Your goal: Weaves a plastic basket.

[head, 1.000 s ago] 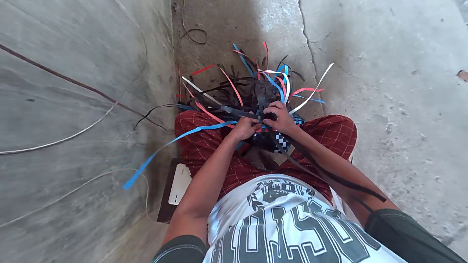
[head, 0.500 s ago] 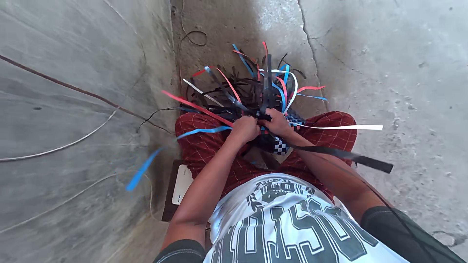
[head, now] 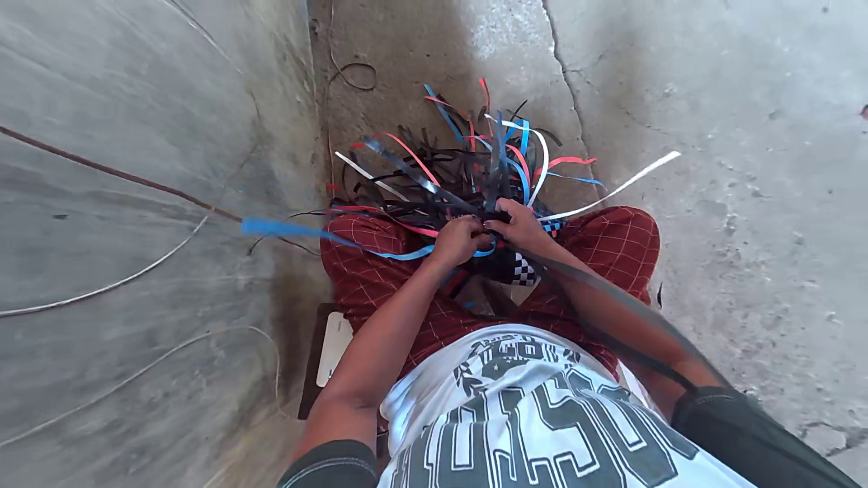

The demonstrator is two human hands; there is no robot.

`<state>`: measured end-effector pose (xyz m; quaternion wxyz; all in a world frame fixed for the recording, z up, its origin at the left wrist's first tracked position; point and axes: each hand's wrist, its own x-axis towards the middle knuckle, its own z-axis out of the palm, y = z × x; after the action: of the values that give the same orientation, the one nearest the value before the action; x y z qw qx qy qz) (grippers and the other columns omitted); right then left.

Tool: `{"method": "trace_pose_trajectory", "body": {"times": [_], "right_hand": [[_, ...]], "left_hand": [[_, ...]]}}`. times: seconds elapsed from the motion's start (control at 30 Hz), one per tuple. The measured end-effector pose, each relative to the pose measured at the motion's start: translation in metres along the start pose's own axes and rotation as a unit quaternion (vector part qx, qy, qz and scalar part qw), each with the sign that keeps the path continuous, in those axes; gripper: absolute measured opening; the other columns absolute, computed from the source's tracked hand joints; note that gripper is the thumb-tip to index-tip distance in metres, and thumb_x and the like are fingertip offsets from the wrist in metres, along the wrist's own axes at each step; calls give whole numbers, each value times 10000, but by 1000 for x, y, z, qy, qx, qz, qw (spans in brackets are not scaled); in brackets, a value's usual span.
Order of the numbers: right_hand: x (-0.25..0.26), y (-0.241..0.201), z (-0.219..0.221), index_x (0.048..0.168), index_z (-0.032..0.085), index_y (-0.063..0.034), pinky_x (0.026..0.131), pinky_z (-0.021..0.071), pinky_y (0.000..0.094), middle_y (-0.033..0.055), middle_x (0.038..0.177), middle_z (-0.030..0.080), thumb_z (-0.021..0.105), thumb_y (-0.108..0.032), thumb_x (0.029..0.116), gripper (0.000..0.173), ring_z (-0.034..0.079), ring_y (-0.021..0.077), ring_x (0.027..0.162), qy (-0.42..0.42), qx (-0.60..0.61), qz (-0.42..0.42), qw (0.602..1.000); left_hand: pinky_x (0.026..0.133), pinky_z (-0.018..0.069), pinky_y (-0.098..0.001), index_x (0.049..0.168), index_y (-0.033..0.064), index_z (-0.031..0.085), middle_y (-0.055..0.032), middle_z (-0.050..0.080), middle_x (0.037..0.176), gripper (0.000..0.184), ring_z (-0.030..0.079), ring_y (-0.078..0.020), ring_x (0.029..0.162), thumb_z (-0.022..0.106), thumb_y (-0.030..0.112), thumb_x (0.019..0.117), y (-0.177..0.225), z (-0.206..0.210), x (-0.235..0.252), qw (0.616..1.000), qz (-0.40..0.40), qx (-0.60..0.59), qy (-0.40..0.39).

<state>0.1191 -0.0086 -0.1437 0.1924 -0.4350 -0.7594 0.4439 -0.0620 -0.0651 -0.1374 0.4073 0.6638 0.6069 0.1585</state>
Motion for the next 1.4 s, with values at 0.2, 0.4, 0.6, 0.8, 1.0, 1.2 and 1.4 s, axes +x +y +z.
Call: {"method": "trace_pose_trajectory", "body": {"times": [0.2, 0.4, 0.6, 0.8, 1.0, 1.2, 1.4], "right_hand": [[-19, -20, -35, 1207, 665, 9, 964, 515, 476, 185, 1217, 655, 570, -146, 1022, 259, 610, 313, 1147, 198, -17, -79, 977], [-13, -7, -27, 1137, 749, 10, 942, 515, 552, 214, 1031, 737, 526, -129, 1068, 271, 697, 351, 986, -85, -75, 107, 988], [3, 3, -21, 1361, 597, 9, 961, 533, 438, 212, 1233, 670, 514, -41, 1053, 322, 665, 263, 1071, -109, 61, 160, 979], [-26, 20, -14, 1065, 733, 14, 917, 540, 349, 115, 1030, 725, 549, -17, 996, 199, 662, 149, 963, -63, 72, 80, 992], [-53, 22, 11, 1275, 720, -53, 1044, 492, 582, 213, 1175, 729, 581, -144, 998, 323, 679, 402, 1144, -65, -117, -62, 989], [-61, 6, -7, 1471, 462, 41, 616, 498, 259, 52, 813, 610, 487, -104, 1050, 446, 535, 72, 628, 132, 243, 181, 944], [-51, 2, -24, 1257, 514, -26, 776, 624, 366, 49, 1005, 695, 368, -22, 1056, 249, 709, 169, 810, 217, 438, 123, 864]], "left_hand": [[1064, 473, -546, 1165, 27, 733, -180, 687, 1207, 255, 640, -343, 1183, 661, 223, 1018, 11, -11, 13, 998, -14, 54, -14], [988, 487, -621, 1101, -14, 729, -233, 713, 1108, 341, 666, -403, 1112, 644, 309, 1030, 16, -23, 27, 986, -13, 111, -127], [922, 512, -568, 976, -24, 704, -191, 667, 1082, 330, 651, -356, 1064, 645, 297, 1027, 8, -19, 30, 984, 37, 127, -121], [952, 497, -593, 989, -24, 711, -207, 690, 1076, 361, 654, -370, 1094, 594, 310, 1053, -6, -25, 38, 990, -19, 90, -111], [944, 507, -585, 1029, -26, 708, -220, 697, 1042, 375, 669, -373, 1053, 587, 328, 1056, -5, -20, 40, 988, -43, 75, -127], [946, 508, -569, 1032, -62, 697, -235, 690, 1046, 354, 667, -375, 1037, 620, 284, 1044, -16, -27, 30, 988, -18, 67, -140], [1009, 492, -538, 1053, -48, 711, -211, 656, 1139, 308, 637, -353, 1110, 585, 233, 1059, -17, -12, 20, 997, -28, 9, -65]]}}
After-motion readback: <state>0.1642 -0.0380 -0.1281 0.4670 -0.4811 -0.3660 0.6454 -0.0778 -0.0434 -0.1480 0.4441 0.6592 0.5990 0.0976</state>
